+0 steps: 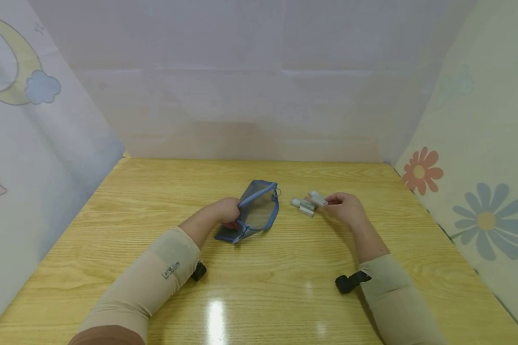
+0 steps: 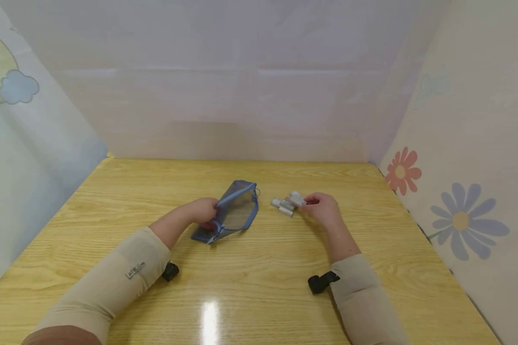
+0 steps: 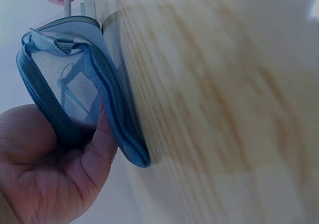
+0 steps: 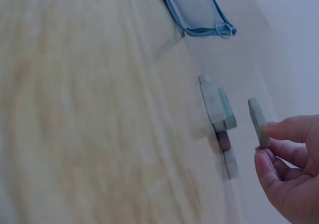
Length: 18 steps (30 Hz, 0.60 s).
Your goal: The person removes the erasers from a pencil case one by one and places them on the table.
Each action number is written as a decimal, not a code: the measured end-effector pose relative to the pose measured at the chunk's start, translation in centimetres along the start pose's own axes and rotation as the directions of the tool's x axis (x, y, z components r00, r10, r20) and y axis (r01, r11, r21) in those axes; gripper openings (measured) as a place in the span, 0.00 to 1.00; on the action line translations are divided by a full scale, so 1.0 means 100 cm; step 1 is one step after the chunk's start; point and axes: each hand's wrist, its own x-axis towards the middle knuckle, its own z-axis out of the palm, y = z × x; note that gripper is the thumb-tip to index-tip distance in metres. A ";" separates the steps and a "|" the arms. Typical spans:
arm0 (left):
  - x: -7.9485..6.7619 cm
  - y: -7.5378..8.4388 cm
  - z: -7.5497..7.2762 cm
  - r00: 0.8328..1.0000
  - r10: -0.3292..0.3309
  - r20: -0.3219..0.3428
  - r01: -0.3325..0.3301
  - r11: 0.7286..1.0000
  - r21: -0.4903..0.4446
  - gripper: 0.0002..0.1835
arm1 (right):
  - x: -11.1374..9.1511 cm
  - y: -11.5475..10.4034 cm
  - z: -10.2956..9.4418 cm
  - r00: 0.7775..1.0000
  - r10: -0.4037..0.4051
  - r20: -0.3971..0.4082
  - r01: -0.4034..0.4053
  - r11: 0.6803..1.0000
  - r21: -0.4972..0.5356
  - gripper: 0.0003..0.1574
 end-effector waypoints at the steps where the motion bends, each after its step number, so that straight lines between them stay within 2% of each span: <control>1: 0.000 0.000 0.000 1.000 -0.001 0.001 0.001 1.000 0.001 0.10 | 0.000 0.001 -0.002 1.000 -0.001 -0.004 0.001 1.000 0.001 0.19; 7: 0.000 0.000 0.000 1.000 -0.001 0.000 0.001 1.000 0.009 0.09 | 0.001 0.011 -0.009 1.000 0.010 -0.012 -0.010 1.000 0.006 0.20; 18: -0.002 0.001 0.000 1.000 -0.006 -0.004 0.006 1.000 0.010 0.09 | 0.006 0.024 -0.009 0.998 0.054 0.033 -0.054 0.999 -0.002 0.19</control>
